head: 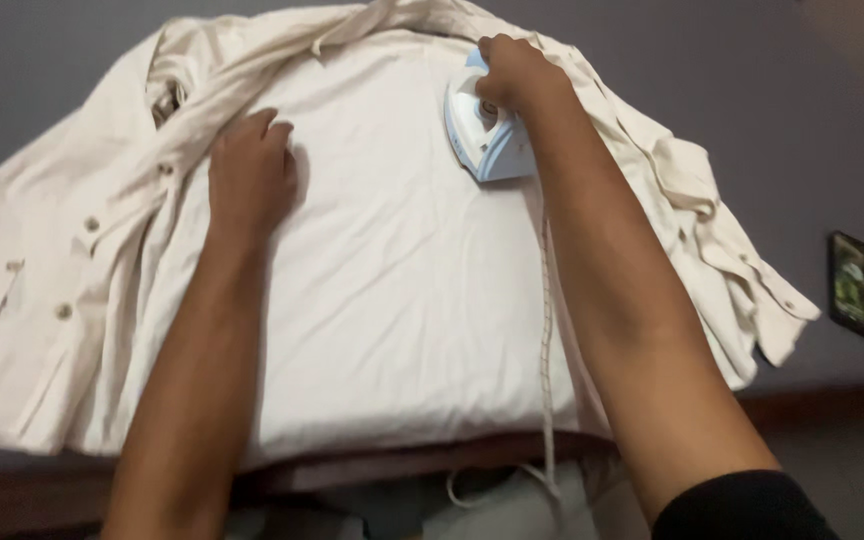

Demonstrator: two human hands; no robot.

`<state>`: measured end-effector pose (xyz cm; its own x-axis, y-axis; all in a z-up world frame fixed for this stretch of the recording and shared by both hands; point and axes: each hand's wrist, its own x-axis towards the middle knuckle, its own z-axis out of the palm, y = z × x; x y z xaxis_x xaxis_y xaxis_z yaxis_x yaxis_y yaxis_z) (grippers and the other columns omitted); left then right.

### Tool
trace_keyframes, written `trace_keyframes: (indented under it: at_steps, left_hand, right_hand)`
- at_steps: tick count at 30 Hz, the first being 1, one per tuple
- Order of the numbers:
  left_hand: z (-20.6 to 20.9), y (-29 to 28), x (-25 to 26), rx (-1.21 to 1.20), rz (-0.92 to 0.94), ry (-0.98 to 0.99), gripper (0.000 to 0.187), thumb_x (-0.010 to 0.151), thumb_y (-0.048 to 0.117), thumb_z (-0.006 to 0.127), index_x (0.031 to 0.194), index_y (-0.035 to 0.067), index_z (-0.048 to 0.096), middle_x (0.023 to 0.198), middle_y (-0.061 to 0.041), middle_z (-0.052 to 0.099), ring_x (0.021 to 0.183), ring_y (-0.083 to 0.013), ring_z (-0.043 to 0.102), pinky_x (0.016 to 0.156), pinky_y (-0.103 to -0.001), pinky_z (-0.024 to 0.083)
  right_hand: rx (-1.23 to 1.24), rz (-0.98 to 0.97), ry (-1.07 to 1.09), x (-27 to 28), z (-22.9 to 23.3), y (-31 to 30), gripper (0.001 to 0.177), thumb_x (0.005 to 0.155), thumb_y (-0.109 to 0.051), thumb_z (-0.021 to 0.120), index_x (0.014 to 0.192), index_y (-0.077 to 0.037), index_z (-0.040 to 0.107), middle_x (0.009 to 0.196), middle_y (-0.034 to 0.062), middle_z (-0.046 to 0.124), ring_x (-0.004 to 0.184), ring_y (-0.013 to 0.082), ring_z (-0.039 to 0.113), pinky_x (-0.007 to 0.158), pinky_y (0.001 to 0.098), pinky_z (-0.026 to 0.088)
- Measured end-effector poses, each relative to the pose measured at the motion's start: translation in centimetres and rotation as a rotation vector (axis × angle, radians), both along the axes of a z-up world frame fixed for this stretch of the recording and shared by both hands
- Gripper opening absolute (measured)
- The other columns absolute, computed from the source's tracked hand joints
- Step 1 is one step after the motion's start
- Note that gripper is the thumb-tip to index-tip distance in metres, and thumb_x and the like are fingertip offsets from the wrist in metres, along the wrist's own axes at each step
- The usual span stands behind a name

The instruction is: The person irons a light-colored shirt laid flat on a gray surface. They use a handheld electric iron with their right hand and smooth the fabric with their left hand, moving the iron across the front and collar areas.

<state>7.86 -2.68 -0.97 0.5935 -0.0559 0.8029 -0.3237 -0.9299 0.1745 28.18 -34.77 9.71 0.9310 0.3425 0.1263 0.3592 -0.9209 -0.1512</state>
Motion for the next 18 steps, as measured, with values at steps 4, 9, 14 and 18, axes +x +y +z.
trace_keyframes:
  at_steps: [4,9,14,18]
  left_hand:
    - [0.5,-0.2,-1.1,0.157,0.024,-0.139,0.012,0.090,0.003,0.062,0.089,0.009,0.071,0.099,-0.004,0.068,0.097,-0.0250,0.064,0.089,-0.041,0.049]
    - [1.3,-0.1,-2.7,0.348,0.077,-0.207,0.011,0.082,0.008,0.065,0.074,0.014,0.060,0.079,-0.002,0.058,0.083,-0.0219,0.060,0.081,-0.038,0.047]
    - [1.6,-0.2,-3.8,0.345,0.040,-0.213,0.020,0.082,0.010,0.066,0.065,0.013,0.056,0.071,-0.002,0.056,0.080,-0.0224,0.059,0.078,-0.038,0.046]
    - [1.0,0.3,-4.2,0.298,0.079,-0.173,0.018,0.082,0.008,0.065,0.066,0.013,0.059,0.071,-0.002,0.057,0.076,-0.0221,0.059,0.076,-0.039,0.046]
  right_hand:
    - [-0.090,0.035,0.038,-5.9,0.7,-1.0,0.055,0.073,-0.014,0.071,0.126,-0.002,0.063,0.115,0.0262,0.071,0.106,0.0424,0.069,0.089,0.0485,0.055]
    - [0.045,-0.006,0.114,-18.1,3.1,-3.4,0.060,0.072,-0.013,0.067,0.131,-0.005,0.061,0.111,0.0268,0.071,0.101,0.0424,0.071,0.088,0.0484,0.056]
    - [0.072,-0.053,0.111,-28.0,4.8,-4.9,0.061,0.087,-0.025,0.063,0.145,-0.009,0.053,0.107,0.0284,0.071,0.100,0.0443,0.070,0.091,0.0488,0.054]
    - [0.054,-0.216,0.188,-32.4,5.4,-5.0,0.059,0.093,-0.031,0.062,0.147,-0.012,0.048,0.107,0.0268,0.071,0.103,0.0437,0.068,0.091,0.0515,0.052]
